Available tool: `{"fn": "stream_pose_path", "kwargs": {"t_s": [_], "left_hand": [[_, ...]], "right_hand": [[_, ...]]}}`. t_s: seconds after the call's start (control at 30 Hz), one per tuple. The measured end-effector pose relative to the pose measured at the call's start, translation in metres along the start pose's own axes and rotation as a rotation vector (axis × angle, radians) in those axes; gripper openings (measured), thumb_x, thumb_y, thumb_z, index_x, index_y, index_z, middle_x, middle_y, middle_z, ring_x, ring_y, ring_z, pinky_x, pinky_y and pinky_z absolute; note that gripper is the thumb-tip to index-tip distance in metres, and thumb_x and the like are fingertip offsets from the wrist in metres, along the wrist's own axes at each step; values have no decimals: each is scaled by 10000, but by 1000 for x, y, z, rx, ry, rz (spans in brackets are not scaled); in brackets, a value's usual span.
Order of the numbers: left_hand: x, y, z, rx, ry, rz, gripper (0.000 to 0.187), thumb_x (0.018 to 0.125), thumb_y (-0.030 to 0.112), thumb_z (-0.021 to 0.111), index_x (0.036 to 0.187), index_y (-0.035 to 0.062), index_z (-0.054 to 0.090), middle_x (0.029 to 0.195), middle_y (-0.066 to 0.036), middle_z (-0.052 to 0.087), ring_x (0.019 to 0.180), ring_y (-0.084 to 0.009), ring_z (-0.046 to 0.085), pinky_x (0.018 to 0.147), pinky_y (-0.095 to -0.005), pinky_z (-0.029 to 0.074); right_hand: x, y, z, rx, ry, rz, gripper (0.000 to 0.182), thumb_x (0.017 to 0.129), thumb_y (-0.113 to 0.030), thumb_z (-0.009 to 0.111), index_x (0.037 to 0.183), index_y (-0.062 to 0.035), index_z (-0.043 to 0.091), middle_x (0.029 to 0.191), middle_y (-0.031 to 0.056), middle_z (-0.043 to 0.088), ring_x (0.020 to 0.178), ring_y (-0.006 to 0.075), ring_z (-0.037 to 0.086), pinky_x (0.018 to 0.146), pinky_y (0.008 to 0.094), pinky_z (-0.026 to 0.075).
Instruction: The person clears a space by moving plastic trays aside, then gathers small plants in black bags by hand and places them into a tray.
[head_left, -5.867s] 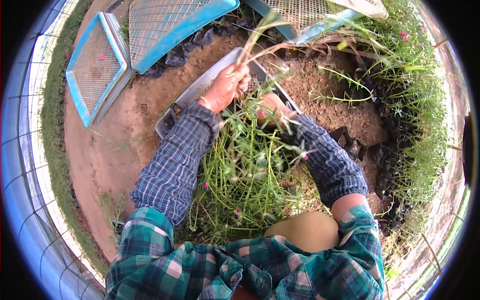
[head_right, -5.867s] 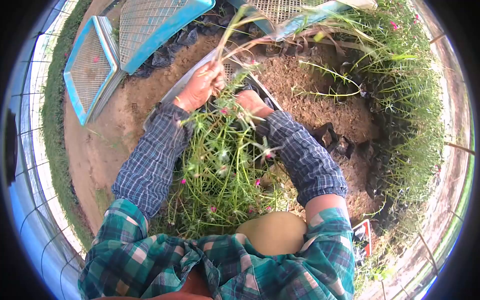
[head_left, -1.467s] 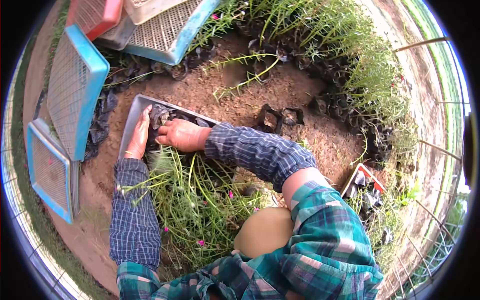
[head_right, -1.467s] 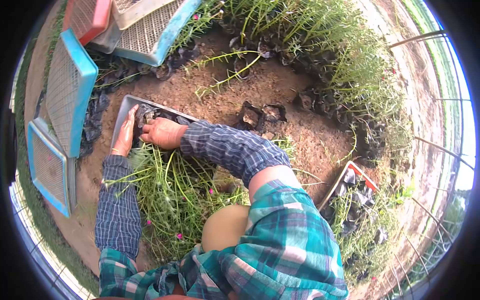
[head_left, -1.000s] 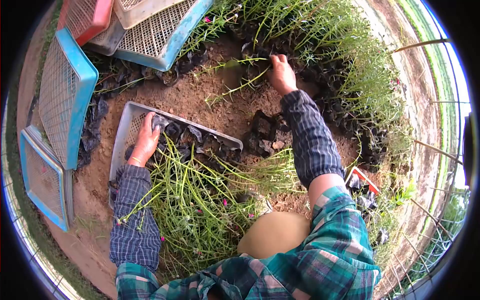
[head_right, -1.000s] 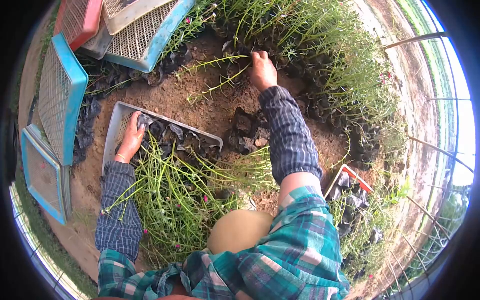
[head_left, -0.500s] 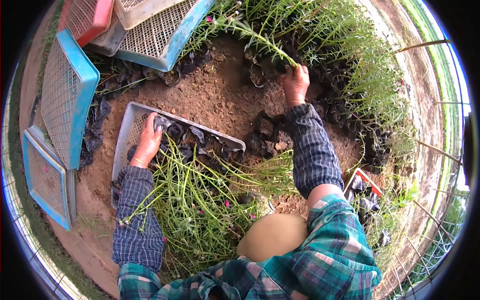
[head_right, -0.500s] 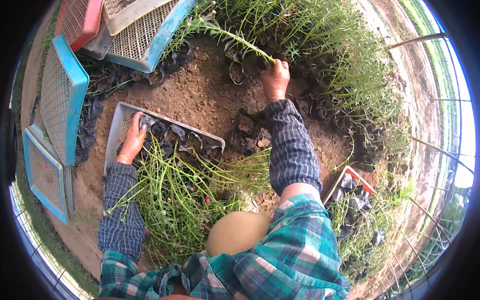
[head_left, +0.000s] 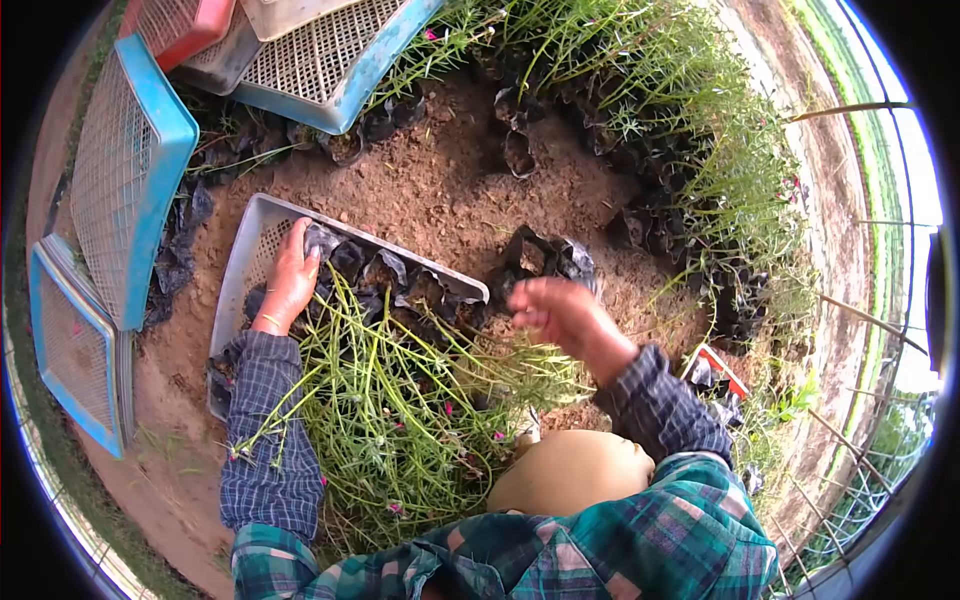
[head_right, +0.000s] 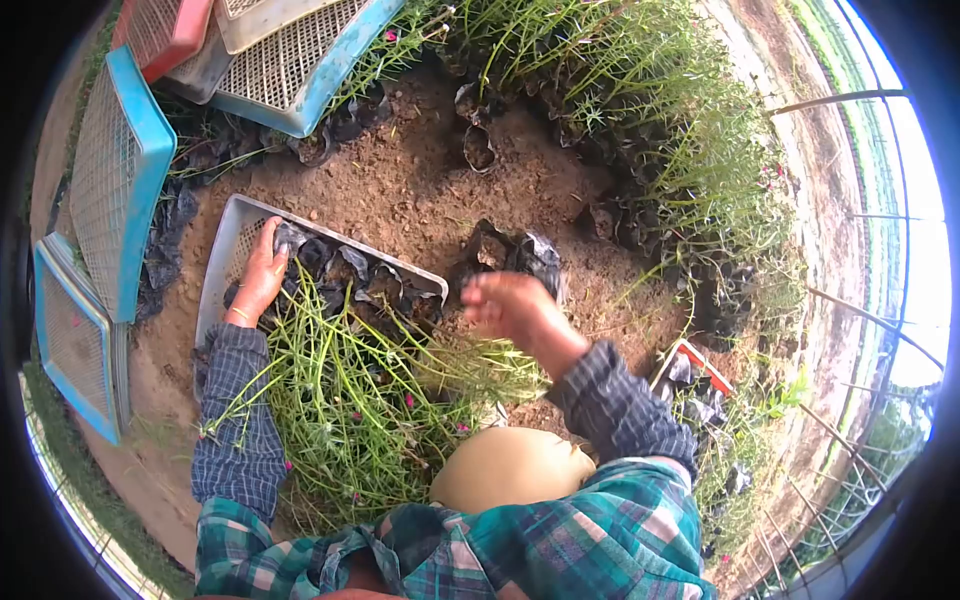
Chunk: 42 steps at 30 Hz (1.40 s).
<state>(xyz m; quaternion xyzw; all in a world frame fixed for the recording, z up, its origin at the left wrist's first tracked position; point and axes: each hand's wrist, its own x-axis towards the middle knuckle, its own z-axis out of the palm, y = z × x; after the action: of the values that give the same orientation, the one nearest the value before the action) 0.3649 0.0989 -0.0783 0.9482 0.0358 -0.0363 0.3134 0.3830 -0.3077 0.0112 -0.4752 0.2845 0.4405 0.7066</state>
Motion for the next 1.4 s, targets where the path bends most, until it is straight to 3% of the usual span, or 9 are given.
{"fn": "stream_pose_path", "kwargs": {"t_s": [0.1,0.3,0.47,0.63,0.77,1.03,1.17,1.27,1.4], "left_hand": [[1,2,0,19,19,-12,477,885,103,538,1325,57,360,1271,-188,478,1167,-366,462,987,-404,380],[1,9,-3,36,3,-56,472,881,102,534,1319,72,360,1239,-193,495,1133,-380,480,958,-424,396],[1,11,-4,32,29,-35,468,876,91,542,1312,66,374,1243,-197,492,1145,-379,472,966,-428,388],[2,14,-3,13,13,-66,460,880,81,535,1311,67,374,1234,-202,494,1142,-375,476,967,-422,388],[0,16,-5,13,22,-59,451,875,83,540,1298,70,384,1199,-204,510,1106,-382,493,940,-423,402],[-5,26,-8,23,-93,-181,426,947,200,479,1333,45,389,1289,-198,470,1220,-336,443,1015,-396,356],[-11,16,-27,-635,-89,-225,531,999,444,318,1349,62,433,1378,-104,431,1309,-227,349,1101,-328,215],[-12,19,-51,-1000,132,-674,600,950,547,365,1283,64,493,1281,-91,513,1211,-208,455,1045,-345,327],[-6,-12,-88,-1201,286,-558,586,953,527,380,1297,68,498,1225,-77,567,1134,-195,522,1004,-357,383]], "right_hand": [[89,-75,-17,-369,322,-806,488,822,-235,713,1127,43,452,858,103,586,597,143,595,475,246,506],[237,-195,-2,-754,758,-875,936,563,-460,852,1209,81,446,1084,209,583,946,352,606,847,406,479],[294,-193,-30,-772,762,-986,380,879,-449,579,887,-70,559,579,8,507,521,147,526,473,309,427],[271,-147,-43,-448,739,-1212,322,934,-301,499,714,-67,531,617,17,526,499,135,515,444,300,418],[253,-119,-38,315,295,-1129,293,936,-325,534,747,-101,518,578,21,510,407,125,474,380,266,399],[142,-110,70,-125,238,-1101,329,979,-342,460,803,-66,488,658,10,487,436,80,449,395,223,411],[128,-81,150,-296,-108,-1074,368,990,-349,415,827,-36,520,659,44,545,471,109,538,422,247,437],[119,-51,220,-465,-288,-890,435,976,-439,398,851,-42,527,587,49,541,518,133,569,482,301,460],[162,-2,268,-849,-454,-879,253,884,-279,530,983,-48,558,833,107,596,719,234,602,633,354,499]]}}
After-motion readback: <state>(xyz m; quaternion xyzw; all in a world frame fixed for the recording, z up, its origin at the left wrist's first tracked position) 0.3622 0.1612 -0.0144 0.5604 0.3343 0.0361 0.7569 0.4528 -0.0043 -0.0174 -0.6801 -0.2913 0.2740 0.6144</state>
